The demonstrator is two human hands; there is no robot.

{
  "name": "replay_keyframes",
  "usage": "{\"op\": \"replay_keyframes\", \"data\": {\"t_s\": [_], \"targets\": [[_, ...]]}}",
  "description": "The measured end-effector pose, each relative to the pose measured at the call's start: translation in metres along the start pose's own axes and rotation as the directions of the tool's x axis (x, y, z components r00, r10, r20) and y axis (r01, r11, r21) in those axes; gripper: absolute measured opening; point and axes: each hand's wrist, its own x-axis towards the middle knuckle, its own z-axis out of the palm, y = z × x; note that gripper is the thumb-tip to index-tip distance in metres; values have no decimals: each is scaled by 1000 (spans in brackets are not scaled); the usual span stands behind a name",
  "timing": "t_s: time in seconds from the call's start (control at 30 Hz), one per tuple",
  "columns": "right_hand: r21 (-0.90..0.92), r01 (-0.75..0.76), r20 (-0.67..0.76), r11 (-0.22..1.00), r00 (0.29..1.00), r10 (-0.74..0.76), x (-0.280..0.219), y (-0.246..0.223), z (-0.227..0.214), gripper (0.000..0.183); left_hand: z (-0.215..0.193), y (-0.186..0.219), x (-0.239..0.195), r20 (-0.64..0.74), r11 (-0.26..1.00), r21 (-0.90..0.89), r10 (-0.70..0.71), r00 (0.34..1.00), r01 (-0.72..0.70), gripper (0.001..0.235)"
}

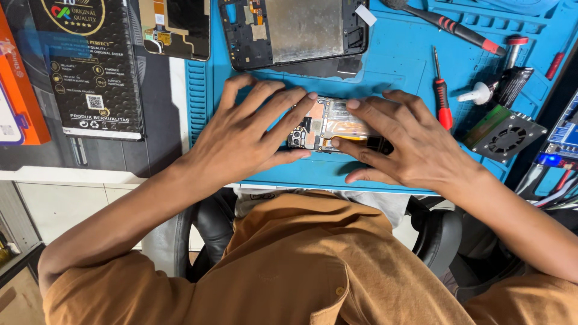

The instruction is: The person handles a disassembled smartphone, rotating it to inspect the back and sides, then places it on the workbench. The person picks up a separate battery and sets it aside, then returns to the phone chassis and continues handling it.

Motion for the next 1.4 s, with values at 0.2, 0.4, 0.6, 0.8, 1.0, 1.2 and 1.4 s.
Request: {"op": "replay_keyframes", "data": {"t_s": [0.2,0.4,0.6,0.8,1.0,1.2,1.4], "targets": [[-1,20,-29,1000,999,-20,1,2,0,54,-1,0,1,-2,1000,-18,-1,1000,1,72],[50,8,-46,999,999,-6,2,2,0,52,-3,0,2,-12,1000,-14,0,1000,0,72],[10,12,-50,1000,999,-12,5,1,3,53,-4,0,3,-7,998,-62,-6,1000,6,72],[0,33,-70,999,997,-33,2,0,4,53,-4,1,4,-5,999,-53,-7,1000,7,72],[4,37,-65,999,997,-37,3,-2,5,55,-3,0,3,-3,999,-53,-8,1000,7,74],[40,23,-61,999,998,-20,7,-3,5,51,-4,1,4,-1,998,-66,-3,1000,3,72],[-26,47,-73,999,996,-48,6,-1,3,54,-5,0,5,4,997,-82,-6,1000,7,71]]}}
